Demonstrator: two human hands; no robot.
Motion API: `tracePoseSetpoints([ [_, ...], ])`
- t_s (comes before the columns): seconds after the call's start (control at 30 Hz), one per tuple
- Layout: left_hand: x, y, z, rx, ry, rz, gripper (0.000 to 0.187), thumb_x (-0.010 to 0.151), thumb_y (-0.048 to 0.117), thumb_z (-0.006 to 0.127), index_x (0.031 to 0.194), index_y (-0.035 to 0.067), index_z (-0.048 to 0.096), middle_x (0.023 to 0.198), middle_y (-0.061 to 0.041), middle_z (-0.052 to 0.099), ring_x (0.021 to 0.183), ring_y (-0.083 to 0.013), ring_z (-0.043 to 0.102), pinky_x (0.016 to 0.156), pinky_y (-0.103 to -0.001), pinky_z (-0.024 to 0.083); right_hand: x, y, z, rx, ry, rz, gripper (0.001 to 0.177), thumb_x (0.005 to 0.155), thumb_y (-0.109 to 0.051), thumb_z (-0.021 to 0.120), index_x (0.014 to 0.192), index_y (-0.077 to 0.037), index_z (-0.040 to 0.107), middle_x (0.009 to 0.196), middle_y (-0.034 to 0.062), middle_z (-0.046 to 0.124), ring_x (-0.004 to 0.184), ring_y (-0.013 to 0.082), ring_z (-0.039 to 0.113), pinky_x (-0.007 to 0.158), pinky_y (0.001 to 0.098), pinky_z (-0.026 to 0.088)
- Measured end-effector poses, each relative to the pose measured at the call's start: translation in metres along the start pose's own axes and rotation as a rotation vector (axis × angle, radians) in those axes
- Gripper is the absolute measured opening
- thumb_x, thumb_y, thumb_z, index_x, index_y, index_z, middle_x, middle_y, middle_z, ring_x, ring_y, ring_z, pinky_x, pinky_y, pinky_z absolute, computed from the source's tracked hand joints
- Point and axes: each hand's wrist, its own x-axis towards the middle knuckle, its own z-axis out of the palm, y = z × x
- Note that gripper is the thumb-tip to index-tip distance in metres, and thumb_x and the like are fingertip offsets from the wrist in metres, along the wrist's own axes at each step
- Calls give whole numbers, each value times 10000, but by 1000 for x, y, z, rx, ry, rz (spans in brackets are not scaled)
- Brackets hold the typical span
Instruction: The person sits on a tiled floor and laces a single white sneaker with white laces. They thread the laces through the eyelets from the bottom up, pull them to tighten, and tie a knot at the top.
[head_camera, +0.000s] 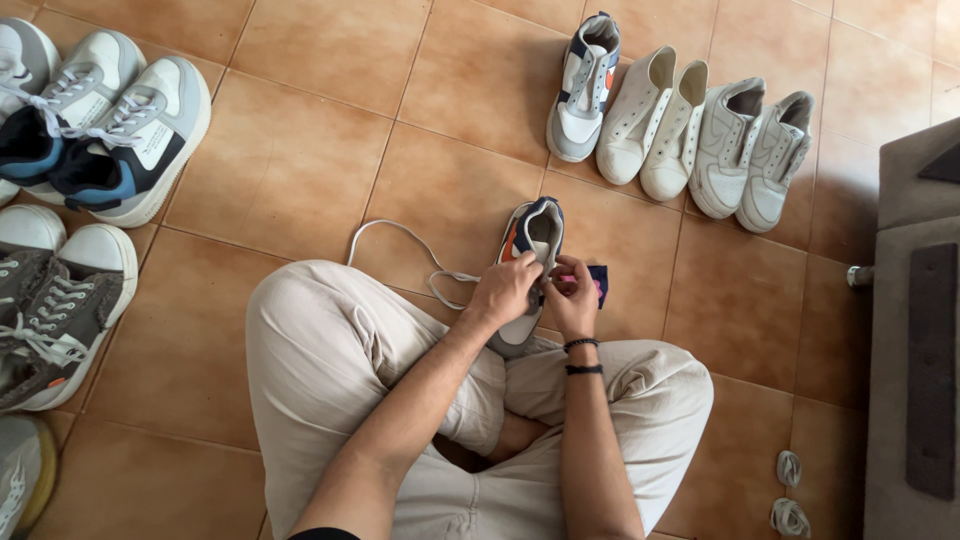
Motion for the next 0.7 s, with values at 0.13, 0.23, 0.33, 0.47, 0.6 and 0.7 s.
tracePoseSetpoints([
  [0.13, 0, -7, 5, -41, 11, -50, 68, 857, 50, 675, 915, 56, 639, 996, -112, 646, 846, -360, 696, 708, -484, 555, 3, 3, -12, -14, -107, 83, 249, 869, -170, 787, 1075, -62, 700, 878, 15, 738, 737, 83, 698, 675, 270, 586],
  [0.23, 0, -12, 11, -56, 9, -67, 52, 871, 65, 664, 918, 59, 643, 1004, -112, 648, 853, -363, 693, 712, -486, 554, -5, -8, -16, -398, -97, 113, 198, 867, -225, 806, 971, -67, 746, 754, 47, 735, 672, 138, 692, 641, 310, 546],
  [0.33, 0, -13, 13, -62, 22, -71, 59, 882, 90, 671, 932, 66, 652, 1007, -118, 645, 849, -367, 687, 715, -492, 548, -10, -26, -9, -432, -104, 109, 180, 867, -243, 799, 917, -77, 749, 737, 65, 734, 676, 181, 705, 641, 332, 541],
  [0.47, -3, -12, 8, -47, 42, -66, 61, 894, 118, 683, 935, 76, 665, 996, -118, 647, 851, -366, 681, 718, -493, 542, -13, -52, -5, -489, -45, -39, 150, 834, -205, 800, 895, -77, 749, 790, 87, 747, 710, 219, 728, 649, 339, 549],
  [0.6, -5, -9, -3, -75, 94, -50, 70, 882, 158, 716, 920, 99, 706, 925, -101, 659, 842, -347, 683, 716, -473, 538, -20, -73, -17, -536, 7, -191, 143, 777, -196, 811, 848, -89, 747, 788, 78, 760, 730, 245, 743, 650, 349, 561],
  [0.7, -9, -7, -10, -92, 120, -72, 67, 866, 187, 741, 890, 125, 737, 891, -81, 676, 835, -332, 687, 716, -461, 533, -30, -83, -46, -607, 77, -252, 145, 782, -220, 832, 845, -104, 771, 789, 84, 754, 713, 261, 735, 641, 367, 565],
])
